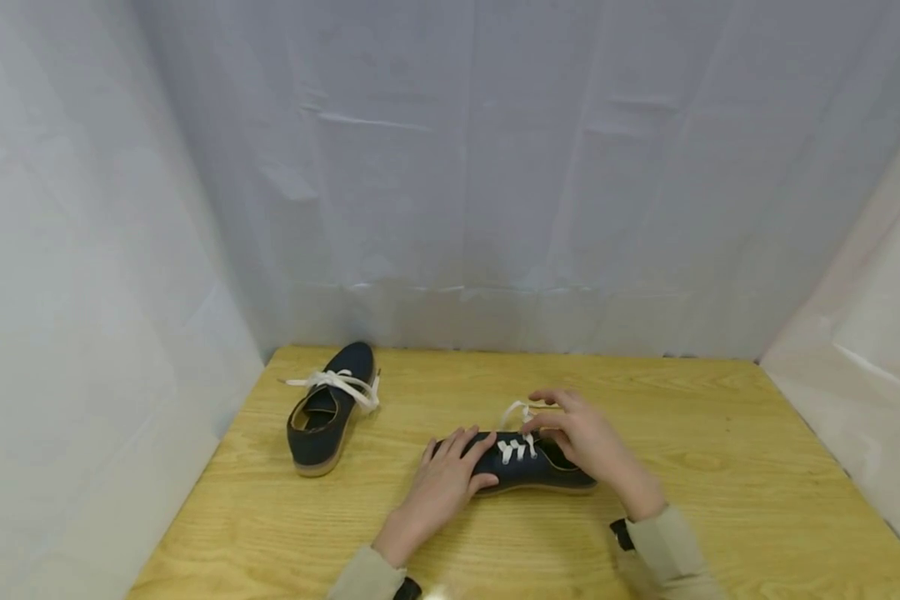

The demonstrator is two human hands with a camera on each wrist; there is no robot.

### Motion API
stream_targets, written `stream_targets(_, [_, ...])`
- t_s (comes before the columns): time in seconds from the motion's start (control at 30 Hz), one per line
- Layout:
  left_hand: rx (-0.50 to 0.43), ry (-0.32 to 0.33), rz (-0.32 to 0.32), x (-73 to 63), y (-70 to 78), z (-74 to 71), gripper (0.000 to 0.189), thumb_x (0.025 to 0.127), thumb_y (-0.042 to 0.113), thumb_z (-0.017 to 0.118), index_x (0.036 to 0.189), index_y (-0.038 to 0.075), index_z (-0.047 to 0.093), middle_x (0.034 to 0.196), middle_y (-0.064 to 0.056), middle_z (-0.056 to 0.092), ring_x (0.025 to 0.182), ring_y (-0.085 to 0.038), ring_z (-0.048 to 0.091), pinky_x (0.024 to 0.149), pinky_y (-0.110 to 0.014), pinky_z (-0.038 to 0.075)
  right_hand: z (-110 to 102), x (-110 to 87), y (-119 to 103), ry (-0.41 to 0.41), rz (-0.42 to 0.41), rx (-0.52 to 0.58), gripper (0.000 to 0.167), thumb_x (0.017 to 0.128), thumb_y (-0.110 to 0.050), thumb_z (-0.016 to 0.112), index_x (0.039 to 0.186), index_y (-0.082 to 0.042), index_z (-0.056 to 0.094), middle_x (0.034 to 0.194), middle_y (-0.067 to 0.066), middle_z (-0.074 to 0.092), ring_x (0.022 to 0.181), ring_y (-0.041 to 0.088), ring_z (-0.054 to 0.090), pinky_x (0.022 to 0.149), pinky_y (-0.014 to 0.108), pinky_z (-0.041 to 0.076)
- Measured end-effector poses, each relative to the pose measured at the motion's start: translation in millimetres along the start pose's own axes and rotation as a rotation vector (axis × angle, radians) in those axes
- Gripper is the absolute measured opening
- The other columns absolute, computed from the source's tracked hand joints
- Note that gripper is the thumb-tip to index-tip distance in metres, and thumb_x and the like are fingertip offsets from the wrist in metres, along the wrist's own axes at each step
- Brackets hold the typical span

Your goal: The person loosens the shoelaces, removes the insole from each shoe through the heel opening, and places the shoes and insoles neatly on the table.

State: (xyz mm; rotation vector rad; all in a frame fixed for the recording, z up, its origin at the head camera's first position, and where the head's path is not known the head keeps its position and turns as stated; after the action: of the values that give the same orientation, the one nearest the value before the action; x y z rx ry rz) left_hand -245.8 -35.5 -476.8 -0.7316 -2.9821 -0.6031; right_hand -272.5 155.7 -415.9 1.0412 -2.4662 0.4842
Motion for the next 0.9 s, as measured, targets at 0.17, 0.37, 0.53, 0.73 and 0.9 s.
stream_targets(0.17, [-0.001,0.004,-0.004,0.0,-0.3,1.0,0.060,0.100,0.048,0.055,0.155,0.025,0.044,0.160,-0.010,0.039,0.148,-0.034,0.035,0.116,-0.063,0.028,5,-2.0,1,-0.007,0.029,-0.033,0.025,0.079,-0.003,0.085,0.092,-0.023,0.076,0.122,0.009,0.066,0.111,0.030,0.063,0.087,0.044,0.057])
stream_targets(0.37, [0.002,0.008,-0.002,0.1,-0.6,1.8,0.060,0.100,0.048,0.054,0.155,0.026,0.044,0.160,-0.010,0.039,0.148,-0.033,0.034,0.115,-0.063,0.029,2,-3.3,0,0.044,0.006,-0.062,0.024,0.076,-0.007,0.088,0.089,-0.018,0.071,0.106,0.004,0.068,0.096,0.023,0.065,0.078,0.038,0.058])
stream_targets(0.53, [0.004,0.015,0.005,-0.3,-0.3,1.8,0.060,0.100,0.048,0.055,0.155,0.025,0.044,0.159,-0.010,0.039,0.147,-0.034,0.035,0.115,-0.063,0.029,-7,-2.5,-3,0.115,-0.027,-0.064,0.022,0.080,-0.008,0.086,0.093,-0.015,0.071,0.094,-0.002,0.070,0.083,0.018,0.065,0.070,0.034,0.057])
stream_targets(0.73, [0.011,0.024,0.008,-0.4,1.2,0.1,0.060,0.101,0.048,0.054,0.155,0.024,0.045,0.159,-0.010,0.040,0.147,-0.034,0.035,0.115,-0.063,0.029,-16,-0.5,-10,0.216,-0.067,-0.159,0.023,0.080,-0.008,0.086,0.096,-0.014,0.070,0.093,-0.002,0.071,0.080,0.017,0.066,0.071,0.036,0.058])
stream_targets(0.9, [0.000,0.018,0.010,-1.0,3.6,-1.6,0.060,0.100,0.047,0.055,0.155,0.022,0.045,0.159,-0.011,0.039,0.147,-0.035,0.035,0.115,-0.063,0.029,-27,-1.4,-9,0.328,-0.033,-0.198,0.015,0.084,-0.008,0.082,0.095,-0.011,0.071,0.090,0.001,0.070,0.075,0.019,0.068,0.066,0.037,0.058])
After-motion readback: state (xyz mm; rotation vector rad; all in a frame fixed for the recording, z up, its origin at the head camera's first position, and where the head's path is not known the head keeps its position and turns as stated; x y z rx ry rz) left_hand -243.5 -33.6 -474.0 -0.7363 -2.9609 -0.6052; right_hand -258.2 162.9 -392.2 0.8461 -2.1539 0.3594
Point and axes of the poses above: each hand's wrist, its own x-axis towards the middle knuckle, its own z-axis out of the palm, y = z × x, the point moved 6 cm from there along x, towards the middle knuckle
